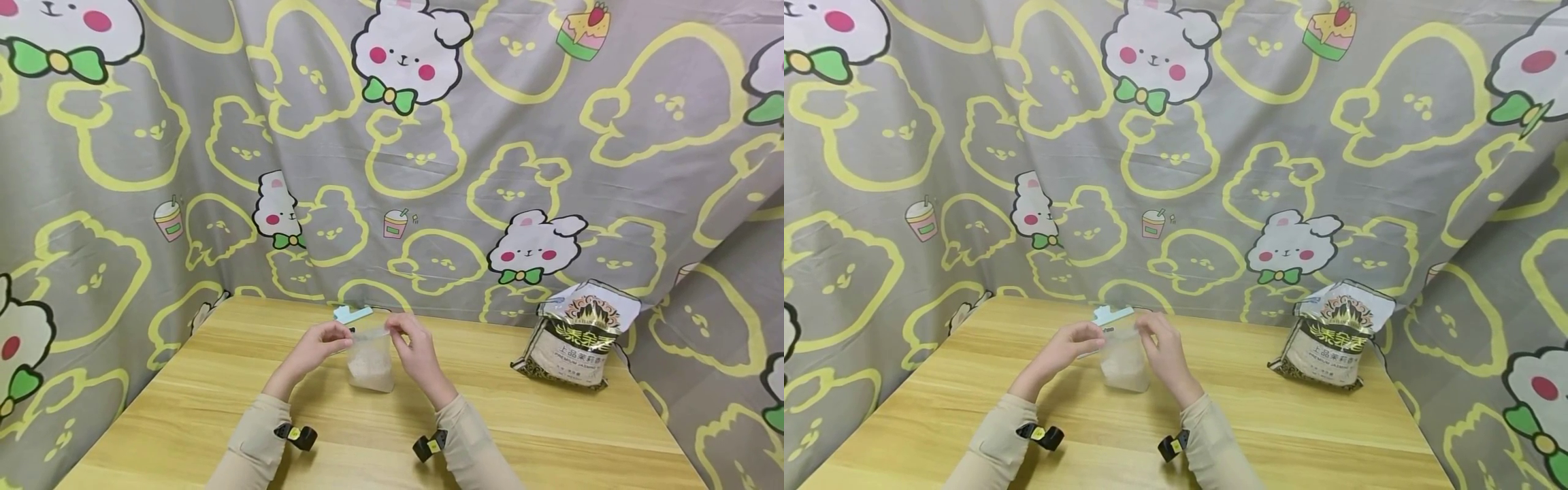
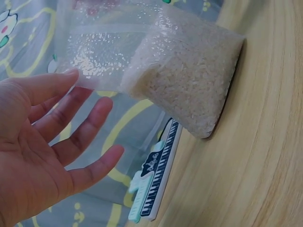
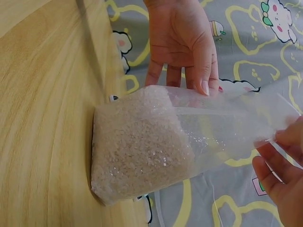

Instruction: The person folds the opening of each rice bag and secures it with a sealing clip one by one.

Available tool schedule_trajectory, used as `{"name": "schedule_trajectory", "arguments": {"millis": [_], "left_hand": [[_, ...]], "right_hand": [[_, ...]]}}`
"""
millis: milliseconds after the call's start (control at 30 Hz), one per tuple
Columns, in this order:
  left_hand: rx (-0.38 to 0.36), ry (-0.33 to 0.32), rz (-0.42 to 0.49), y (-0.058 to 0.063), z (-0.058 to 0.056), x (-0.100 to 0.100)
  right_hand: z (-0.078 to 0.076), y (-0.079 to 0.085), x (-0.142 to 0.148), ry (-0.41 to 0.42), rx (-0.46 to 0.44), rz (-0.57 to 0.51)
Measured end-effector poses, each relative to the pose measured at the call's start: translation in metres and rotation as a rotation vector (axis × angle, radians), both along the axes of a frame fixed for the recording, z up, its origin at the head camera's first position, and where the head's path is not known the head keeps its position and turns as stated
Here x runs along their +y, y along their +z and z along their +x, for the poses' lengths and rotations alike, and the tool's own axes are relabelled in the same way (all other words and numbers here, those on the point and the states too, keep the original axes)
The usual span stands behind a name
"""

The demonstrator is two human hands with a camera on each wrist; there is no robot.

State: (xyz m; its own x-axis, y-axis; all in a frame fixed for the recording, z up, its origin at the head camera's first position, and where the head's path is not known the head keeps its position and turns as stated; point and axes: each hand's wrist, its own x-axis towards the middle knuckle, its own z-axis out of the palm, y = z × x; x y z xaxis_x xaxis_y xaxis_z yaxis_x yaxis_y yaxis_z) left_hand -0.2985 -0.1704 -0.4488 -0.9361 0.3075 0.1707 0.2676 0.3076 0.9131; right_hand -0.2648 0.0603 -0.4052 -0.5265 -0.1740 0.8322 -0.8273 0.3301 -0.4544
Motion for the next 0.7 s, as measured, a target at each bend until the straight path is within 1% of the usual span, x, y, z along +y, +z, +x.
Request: {"name": "schedule_trajectory", "arguments": {"millis": [67,133,367,533,600,700], "left_hand": [[0.000,0.006,0.000,0.000,0.000,0.000],[0.002,0.008,0.000,-0.001,0.000,0.000],[0.001,0.019,0.008,-0.003,-0.001,0.001],[-0.001,0.023,0.009,-0.003,-0.001,0.001],[-0.002,0.023,0.009,-0.003,-0.001,0.001],[-0.003,0.024,0.008,-0.002,-0.001,0.001]], "right_hand": [[0.000,0.000,0.000,0.009,0.000,-0.001],[0.000,0.000,0.001,0.020,-0.020,-0.004],[0.003,0.001,0.004,0.056,-0.141,-0.019],[0.003,0.001,0.004,0.097,-0.217,-0.018],[-0.004,-0.008,0.005,0.098,-0.225,-0.014],[-0.016,-0.023,0.006,0.082,-0.212,-0.005]]}}
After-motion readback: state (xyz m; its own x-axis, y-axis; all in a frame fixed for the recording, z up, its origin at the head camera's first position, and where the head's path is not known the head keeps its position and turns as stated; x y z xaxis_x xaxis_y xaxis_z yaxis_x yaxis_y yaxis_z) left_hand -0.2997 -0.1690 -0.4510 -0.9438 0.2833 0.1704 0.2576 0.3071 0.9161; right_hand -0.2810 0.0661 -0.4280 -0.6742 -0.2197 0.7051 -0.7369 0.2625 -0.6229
